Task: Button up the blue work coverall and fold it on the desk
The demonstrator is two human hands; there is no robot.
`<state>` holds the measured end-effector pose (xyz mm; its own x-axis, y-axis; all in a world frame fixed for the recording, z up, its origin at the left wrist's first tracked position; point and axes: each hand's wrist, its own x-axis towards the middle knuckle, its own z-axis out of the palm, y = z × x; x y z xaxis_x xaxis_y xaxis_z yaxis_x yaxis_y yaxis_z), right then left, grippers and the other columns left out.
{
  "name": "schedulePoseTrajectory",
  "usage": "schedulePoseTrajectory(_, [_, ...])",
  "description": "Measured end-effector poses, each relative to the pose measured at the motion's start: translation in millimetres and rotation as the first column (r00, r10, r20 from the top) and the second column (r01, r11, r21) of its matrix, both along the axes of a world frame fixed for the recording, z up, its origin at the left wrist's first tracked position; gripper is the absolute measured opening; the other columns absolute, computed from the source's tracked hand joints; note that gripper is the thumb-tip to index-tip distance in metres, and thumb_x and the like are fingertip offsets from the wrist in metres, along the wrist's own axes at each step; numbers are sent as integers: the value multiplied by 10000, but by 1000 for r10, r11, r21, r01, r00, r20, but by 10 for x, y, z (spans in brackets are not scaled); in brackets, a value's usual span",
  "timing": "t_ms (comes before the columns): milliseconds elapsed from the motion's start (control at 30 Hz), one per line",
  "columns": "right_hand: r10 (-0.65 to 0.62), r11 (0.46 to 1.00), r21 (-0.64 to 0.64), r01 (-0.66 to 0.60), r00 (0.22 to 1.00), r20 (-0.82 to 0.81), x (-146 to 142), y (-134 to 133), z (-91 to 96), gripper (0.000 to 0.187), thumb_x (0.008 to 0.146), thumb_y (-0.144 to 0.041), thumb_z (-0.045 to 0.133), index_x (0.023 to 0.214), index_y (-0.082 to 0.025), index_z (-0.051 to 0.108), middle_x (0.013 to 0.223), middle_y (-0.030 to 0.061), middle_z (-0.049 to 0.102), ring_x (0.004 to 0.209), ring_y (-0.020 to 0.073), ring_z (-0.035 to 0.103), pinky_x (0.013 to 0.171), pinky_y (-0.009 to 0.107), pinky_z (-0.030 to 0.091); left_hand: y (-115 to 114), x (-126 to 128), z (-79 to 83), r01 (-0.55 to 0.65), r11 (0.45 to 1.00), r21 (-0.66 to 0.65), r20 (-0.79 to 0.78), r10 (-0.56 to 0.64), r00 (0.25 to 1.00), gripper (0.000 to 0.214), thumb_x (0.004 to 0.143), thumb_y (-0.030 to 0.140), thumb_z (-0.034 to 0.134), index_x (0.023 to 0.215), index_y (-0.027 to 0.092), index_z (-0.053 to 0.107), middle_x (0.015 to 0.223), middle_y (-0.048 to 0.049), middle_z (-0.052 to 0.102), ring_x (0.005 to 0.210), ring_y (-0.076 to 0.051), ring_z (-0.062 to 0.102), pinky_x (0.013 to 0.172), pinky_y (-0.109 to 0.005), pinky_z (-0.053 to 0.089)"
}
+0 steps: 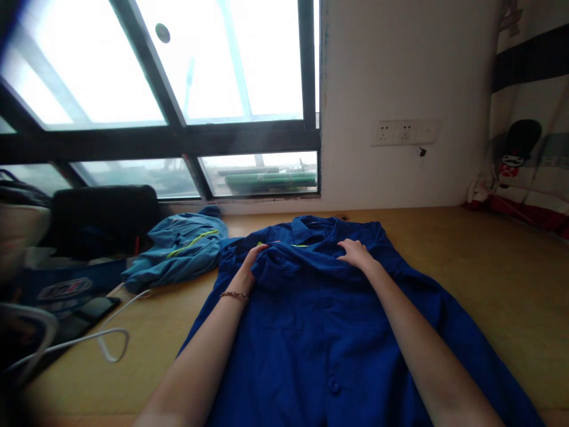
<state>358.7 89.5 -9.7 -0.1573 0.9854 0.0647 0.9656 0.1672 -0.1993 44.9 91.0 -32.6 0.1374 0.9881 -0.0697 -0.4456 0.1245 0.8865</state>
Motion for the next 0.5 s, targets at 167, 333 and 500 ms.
schedulePoseTrajectory(167, [0,920,363,148,927,-376,-276,-297,263,293,852,-290,367,941,-126,593,899,101,614,824,187,583,773,312,430,-16,-109,22,-46,999,0,39,46,998,271,798,347,450,934,150,579,729,-91,626,792,-220,612,696,-310,495])
schedulePoseTrajectory(333, [573,817,243,-523,689,-445,-906,-757,65,342,841,-384,409,1073,-185,562,1047,59,605,973,189,552,857,311,418,-74,-156,-49,9,999,40,180,-16,984,348,737,292,483,1050,146,529,837,-90,642,822,-237,608,735,-343,494])
schedulePoseTrajectory(500, [297,955,65,-291,906,-303,-566,-547,-318,471,809,-438,439,1207,-189,476,1234,86,488,1166,230,408,1007,397,269,-181,-208,-88,82,996,45,137,-87,987,500,565,80,546,1059,148,523,799,-67,651,793,-260,618,702,-360,508])
